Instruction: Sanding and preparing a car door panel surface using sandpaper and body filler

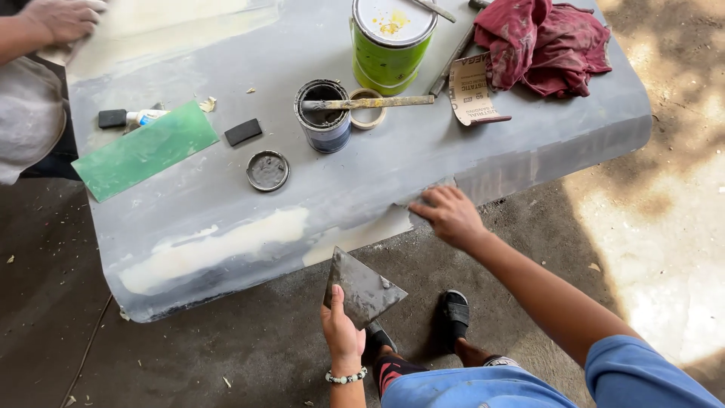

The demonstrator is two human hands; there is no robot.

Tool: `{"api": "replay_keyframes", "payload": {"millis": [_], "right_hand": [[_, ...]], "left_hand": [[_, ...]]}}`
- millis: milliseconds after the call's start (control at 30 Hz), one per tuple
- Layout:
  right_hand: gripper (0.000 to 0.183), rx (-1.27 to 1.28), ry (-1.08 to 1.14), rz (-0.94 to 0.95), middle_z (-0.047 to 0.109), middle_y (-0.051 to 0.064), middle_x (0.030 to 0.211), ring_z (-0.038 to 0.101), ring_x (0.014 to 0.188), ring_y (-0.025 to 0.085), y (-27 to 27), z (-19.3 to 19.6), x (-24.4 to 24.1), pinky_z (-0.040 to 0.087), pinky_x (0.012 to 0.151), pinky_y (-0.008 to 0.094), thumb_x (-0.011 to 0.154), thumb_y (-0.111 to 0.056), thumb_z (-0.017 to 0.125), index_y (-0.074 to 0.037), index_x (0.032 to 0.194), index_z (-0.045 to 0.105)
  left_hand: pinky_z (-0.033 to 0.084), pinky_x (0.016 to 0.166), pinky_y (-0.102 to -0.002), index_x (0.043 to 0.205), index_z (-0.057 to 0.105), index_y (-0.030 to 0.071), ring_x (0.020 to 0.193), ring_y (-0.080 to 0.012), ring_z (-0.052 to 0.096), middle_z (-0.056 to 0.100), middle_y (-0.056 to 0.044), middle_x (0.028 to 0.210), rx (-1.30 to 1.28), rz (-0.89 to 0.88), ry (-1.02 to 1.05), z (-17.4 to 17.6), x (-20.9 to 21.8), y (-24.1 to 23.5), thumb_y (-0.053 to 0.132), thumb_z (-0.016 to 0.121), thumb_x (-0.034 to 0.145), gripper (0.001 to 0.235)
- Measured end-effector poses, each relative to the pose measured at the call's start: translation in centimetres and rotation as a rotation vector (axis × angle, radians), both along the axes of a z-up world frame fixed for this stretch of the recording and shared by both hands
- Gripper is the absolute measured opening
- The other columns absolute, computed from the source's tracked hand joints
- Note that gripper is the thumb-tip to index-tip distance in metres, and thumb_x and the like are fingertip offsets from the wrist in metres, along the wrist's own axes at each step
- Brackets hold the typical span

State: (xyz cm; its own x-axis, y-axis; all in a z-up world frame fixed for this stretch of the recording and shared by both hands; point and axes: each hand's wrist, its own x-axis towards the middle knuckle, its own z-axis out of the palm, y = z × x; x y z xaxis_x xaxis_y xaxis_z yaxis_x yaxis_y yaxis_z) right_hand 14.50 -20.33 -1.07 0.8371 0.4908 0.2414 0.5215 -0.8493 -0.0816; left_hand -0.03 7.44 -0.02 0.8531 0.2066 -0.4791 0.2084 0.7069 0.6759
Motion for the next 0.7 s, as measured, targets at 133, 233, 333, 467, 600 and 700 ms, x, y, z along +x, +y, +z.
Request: {"api": "replay_keyframes", "payload": {"millis": [133, 233, 333, 467, 600, 700], "right_hand": [[0.043, -0.127, -0.001, -0.068, 0.067, 0.006, 0.126, 0.061, 0.120, 0.023, 1.0, -2.1, -4.1, 0.047, 0.107, 0.040, 0.092, -0.008, 0.053, -0.022, 0.130, 0.068], [0.039, -0.221, 0.160, -0.064, 0.066, 0.007, 0.124, 0.060, 0.117, 0.023, 0.4, -3.8, -6.6, 0.048, 0.103, 0.041, 0.098, -0.012, 0.049, -0.022, 0.132, 0.065], [0.043, -0.189, 0.456, -0.118, 0.065, 0.003, 0.128, 0.059, 0.116, 0.019, -0.1, -2.4, -6.9, 0.049, 0.100, 0.039, 0.101, -0.008, 0.047, -0.024, 0.139, 0.060], [0.051, -0.037, 0.241, -0.242, 0.065, 0.003, 0.133, 0.059, 0.118, 0.021, 0.1, 2.5, -2.9, 0.049, 0.100, 0.038, 0.098, -0.005, 0.047, -0.027, 0.143, 0.059], [0.059, -0.226, -0.192, -0.114, 0.070, 0.005, 0.129, 0.065, 0.116, 0.020, 0.8, 0.0, -0.8, 0.055, 0.099, 0.039, 0.084, 0.003, 0.048, -0.020, 0.136, 0.064], [0.056, -0.258, 0.618, -0.036, 0.067, 0.005, 0.130, 0.070, 0.104, 0.022, 1.7, -1.0, -4.7, 0.060, 0.086, 0.038, 0.100, 0.003, 0.041, -0.034, 0.135, 0.065]], "left_hand": [[0.058, 0.093, -0.044, 0.122, 0.064, 0.000, 0.110, -0.0254, 0.069, 0.070, -0.012, 0.120, -0.007, -0.021, -0.023, -1.4, -0.4, 0.7, 0.029, 0.057, 0.103, 0.035], [0.059, 0.093, -0.045, 0.122, 0.064, 0.000, 0.110, -0.0257, 0.070, 0.071, -0.012, 0.119, 0.044, -0.022, 0.012, -1.9, -0.4, 0.4, 0.030, 0.056, 0.104, 0.037], [0.056, 0.095, -0.043, 0.125, 0.064, 0.000, 0.112, -0.0240, 0.068, 0.070, -0.011, 0.123, 0.006, 0.001, -0.009, -1.5, -1.0, -0.3, 0.029, 0.056, 0.103, 0.037], [0.056, 0.097, -0.042, 0.126, 0.064, 0.002, 0.114, -0.0235, 0.068, 0.071, -0.010, 0.125, -0.022, -0.007, -0.001, -0.7, -1.3, -1.9, 0.029, 0.055, 0.101, 0.038], [0.055, 0.099, -0.043, 0.126, 0.063, 0.000, 0.115, -0.0250, 0.067, 0.070, -0.011, 0.124, -0.030, 0.003, -0.029, -1.2, -1.7, -3.3, 0.030, 0.056, 0.103, 0.038], [0.055, 0.096, -0.045, 0.126, 0.065, 0.002, 0.112, -0.0258, 0.068, 0.071, -0.011, 0.123, -0.053, 0.007, -0.014, -0.5, -2.2, -3.8, 0.031, 0.056, 0.101, 0.039]]}}
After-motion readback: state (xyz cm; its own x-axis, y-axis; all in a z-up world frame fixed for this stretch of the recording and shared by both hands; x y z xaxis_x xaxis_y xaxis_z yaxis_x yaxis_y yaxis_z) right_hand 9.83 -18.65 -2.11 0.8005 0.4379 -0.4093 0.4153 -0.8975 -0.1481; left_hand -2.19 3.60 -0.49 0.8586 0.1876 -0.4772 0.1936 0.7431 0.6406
